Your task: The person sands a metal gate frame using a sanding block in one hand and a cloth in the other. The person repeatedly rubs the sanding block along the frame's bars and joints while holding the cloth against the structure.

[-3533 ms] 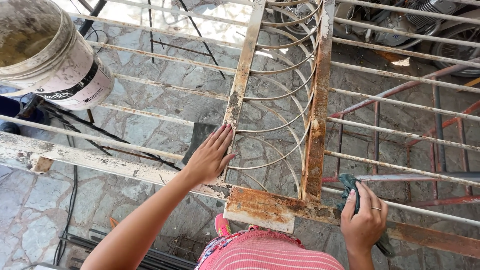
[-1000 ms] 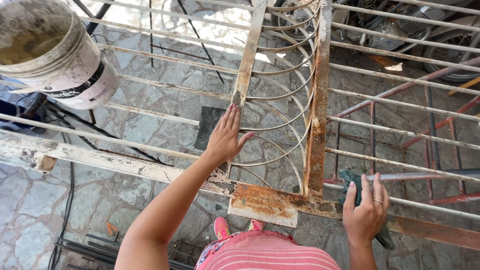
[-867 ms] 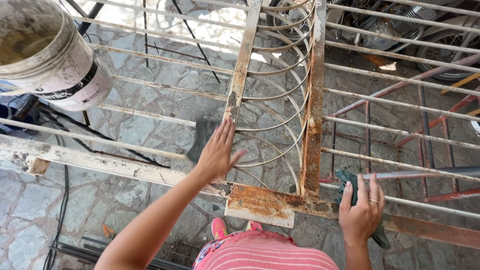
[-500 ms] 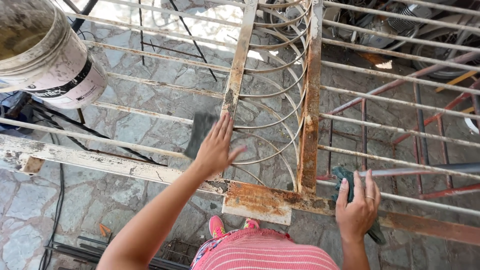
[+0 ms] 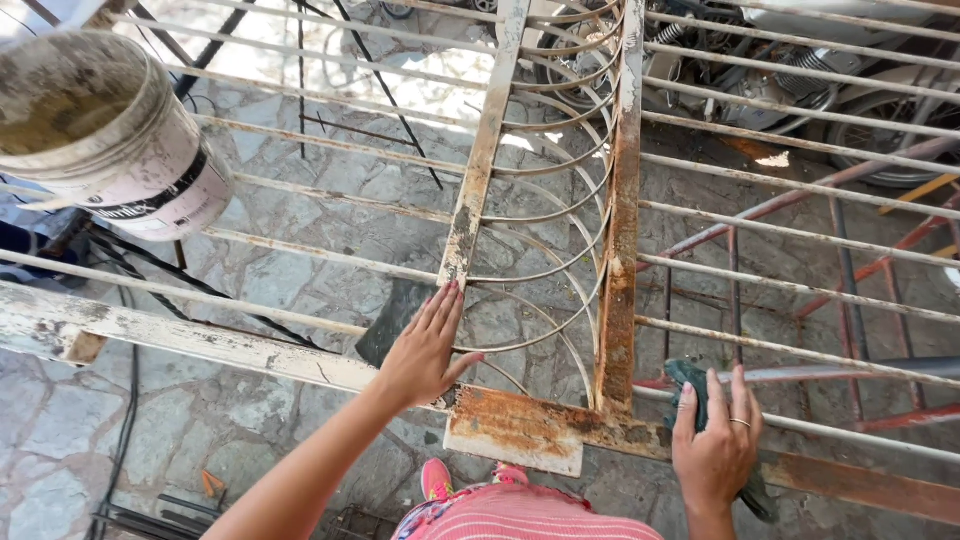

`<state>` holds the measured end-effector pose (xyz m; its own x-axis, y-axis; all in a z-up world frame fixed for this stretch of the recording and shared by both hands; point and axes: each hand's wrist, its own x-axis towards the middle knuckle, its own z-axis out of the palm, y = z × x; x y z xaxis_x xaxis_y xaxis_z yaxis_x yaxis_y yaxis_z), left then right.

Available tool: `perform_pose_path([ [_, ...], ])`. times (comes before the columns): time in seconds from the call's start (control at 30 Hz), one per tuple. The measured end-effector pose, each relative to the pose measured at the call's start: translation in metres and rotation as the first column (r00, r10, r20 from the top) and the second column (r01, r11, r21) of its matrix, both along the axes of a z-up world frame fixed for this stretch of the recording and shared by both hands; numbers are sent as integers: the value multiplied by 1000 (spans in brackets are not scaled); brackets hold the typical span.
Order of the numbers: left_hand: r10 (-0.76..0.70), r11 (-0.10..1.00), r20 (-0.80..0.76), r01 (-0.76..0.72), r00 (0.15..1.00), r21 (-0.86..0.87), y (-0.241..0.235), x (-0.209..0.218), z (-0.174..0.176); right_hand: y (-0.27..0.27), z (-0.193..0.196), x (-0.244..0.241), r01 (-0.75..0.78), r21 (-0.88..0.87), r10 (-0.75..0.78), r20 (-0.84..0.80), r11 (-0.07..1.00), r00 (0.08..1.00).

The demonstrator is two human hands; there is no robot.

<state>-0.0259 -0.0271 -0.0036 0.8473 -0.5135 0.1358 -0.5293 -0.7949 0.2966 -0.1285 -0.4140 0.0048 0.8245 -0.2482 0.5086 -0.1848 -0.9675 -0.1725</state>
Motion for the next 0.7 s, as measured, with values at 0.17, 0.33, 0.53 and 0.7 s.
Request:
perform_pose_path([
  [0.17,61,998,-92,-57,994,38,-12,64,-3,1,-2,2,-24,6,24,3,1000,1000],
  [0.33,92,996,-144,-90,985,18,-9,27,12,-2,-5,2,-30,19,29,36,999,999],
  [0.53,62,998,-185,-62,981,6,-2,49,14,-8,-13,4,-3,15,4,-21,1000,1000],
  [0.7,135,990,-142,-138,981,-8,-1,45,5,-4,-7,1,-24,26,24,0,999,1000],
])
